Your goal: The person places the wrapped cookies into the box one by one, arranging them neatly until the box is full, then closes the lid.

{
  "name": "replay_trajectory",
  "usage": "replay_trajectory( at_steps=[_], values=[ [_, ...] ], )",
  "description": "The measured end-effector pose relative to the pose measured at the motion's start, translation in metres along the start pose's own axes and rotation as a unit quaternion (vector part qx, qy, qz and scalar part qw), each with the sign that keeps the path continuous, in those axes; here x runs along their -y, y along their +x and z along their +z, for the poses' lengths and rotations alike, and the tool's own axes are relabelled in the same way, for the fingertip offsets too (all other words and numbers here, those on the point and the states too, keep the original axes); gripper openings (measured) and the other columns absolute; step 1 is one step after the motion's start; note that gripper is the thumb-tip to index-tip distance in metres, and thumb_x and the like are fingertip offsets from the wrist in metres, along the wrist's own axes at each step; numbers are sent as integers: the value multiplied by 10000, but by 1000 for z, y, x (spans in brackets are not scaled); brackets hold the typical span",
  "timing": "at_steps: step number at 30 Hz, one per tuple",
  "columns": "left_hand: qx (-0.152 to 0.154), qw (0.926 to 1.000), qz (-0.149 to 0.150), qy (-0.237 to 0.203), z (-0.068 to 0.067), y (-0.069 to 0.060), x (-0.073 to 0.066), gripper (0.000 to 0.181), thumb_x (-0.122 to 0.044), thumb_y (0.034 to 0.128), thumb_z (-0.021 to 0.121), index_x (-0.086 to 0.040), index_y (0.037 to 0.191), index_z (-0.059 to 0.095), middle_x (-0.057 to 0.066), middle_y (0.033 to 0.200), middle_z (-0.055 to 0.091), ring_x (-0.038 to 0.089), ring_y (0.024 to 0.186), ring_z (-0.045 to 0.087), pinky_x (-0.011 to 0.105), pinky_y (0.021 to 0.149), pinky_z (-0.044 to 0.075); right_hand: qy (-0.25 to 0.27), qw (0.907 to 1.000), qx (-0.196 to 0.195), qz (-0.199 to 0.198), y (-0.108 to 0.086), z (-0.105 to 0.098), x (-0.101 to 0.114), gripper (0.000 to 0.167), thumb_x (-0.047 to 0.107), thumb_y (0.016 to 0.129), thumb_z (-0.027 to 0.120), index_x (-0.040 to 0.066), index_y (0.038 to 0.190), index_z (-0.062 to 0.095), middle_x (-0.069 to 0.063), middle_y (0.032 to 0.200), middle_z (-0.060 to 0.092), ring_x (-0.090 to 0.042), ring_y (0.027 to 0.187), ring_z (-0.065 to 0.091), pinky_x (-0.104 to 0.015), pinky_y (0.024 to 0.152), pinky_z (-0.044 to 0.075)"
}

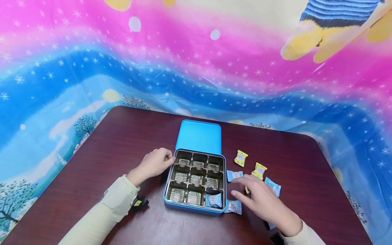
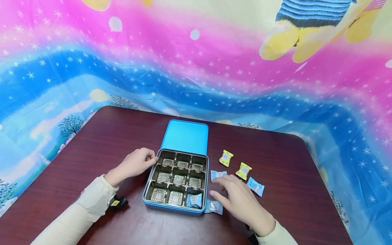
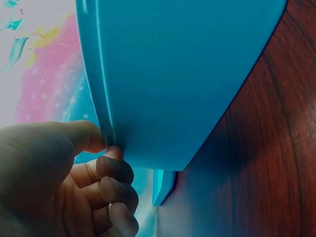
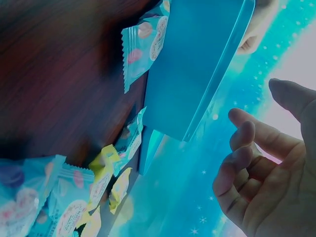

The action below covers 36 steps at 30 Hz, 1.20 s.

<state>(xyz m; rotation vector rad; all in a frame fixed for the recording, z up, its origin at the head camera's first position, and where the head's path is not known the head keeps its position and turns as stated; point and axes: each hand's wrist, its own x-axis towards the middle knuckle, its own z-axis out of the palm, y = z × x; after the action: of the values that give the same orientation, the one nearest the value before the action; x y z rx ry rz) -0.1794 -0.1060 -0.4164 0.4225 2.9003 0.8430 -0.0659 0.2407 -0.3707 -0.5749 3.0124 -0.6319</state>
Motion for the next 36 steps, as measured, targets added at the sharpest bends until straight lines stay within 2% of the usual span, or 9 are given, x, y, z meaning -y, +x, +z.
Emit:
replay_trajectory(
  at_steps=[4, 9, 15, 19, 22, 28, 36],
  values=[
    [1, 10000, 12, -10, 0, 0, 0, 327, -291, 941, 611, -205, 636, 532, -89, 537, 406, 109, 537, 437, 303, 520, 337, -85, 9999, -102, -39, -1, 0, -3, 203, 314, 924, 737, 211, 1099, 732, 195, 799, 490, 14, 670, 389, -204, 579, 339],
    [6, 10000, 13, -10, -1, 0, 0, 330, -292, 942, 610, -206, 634, 530, -88, 530, 394, 112, 532, 434, 303, 516, 335, -85, 9998, -160, -9, -1, 3, -11, 204, 296, 909, 754, 197, 1087, 741, 191, 781, 473, 3, 681, 405, -201, 582, 341],
    [20, 10000, 15, -32, -1, 1, 0, 333, -294, 942, 608, -208, 631, 526, -90, 521, 372, 112, 530, 420, 304, 513, 330, -78, 9996, 16, 254, 0, 4, -20, 246, 322, 928, 730, 177, 1126, 734, 164, 883, 600, -55, 763, 523, -224, 639, 422],
    [32, 10000, 12, -25, -2, 1, -1, 336, -291, 941, 608, -206, 629, 518, -90, 521, 367, 109, 528, 413, 302, 512, 323, -29, 9990, 122, 434, 1, 2, -24, 255, 326, 942, 713, 171, 1144, 729, 132, 922, 626, -71, 792, 544, -245, 669, 455],
    [32, 10000, 8, -27, -2, 0, -1, 331, -289, 940, 608, -206, 631, 522, -89, 521, 368, 108, 527, 413, 301, 512, 322, 31, 9988, 135, 470, 1, 0, -27, 258, 320, 947, 709, 160, 1149, 729, 123, 904, 608, -57, 776, 531, -248, 664, 450],
    [36, 10000, 7, -26, -2, 0, -1, 332, -289, 939, 608, -205, 628, 523, -92, 520, 365, 106, 527, 410, 300, 511, 321, 40, 9991, 18, 430, 0, 0, -34, 260, 305, 942, 718, 154, 1153, 732, 48, 1027, 692, 15, 795, 549, -255, 688, 499],
    [60, 10000, -4, -38, -3, 1, -1, 339, -290, 941, 608, -205, 626, 514, -90, 518, 364, 108, 523, 410, 298, 507, 318, -33, 9982, -32, 603, -1, -1, -41, 228, 305, 937, 723, 173, 1123, 731, 137, 877, 603, 2, 717, 472, -231, 611, 405]
  ],
)
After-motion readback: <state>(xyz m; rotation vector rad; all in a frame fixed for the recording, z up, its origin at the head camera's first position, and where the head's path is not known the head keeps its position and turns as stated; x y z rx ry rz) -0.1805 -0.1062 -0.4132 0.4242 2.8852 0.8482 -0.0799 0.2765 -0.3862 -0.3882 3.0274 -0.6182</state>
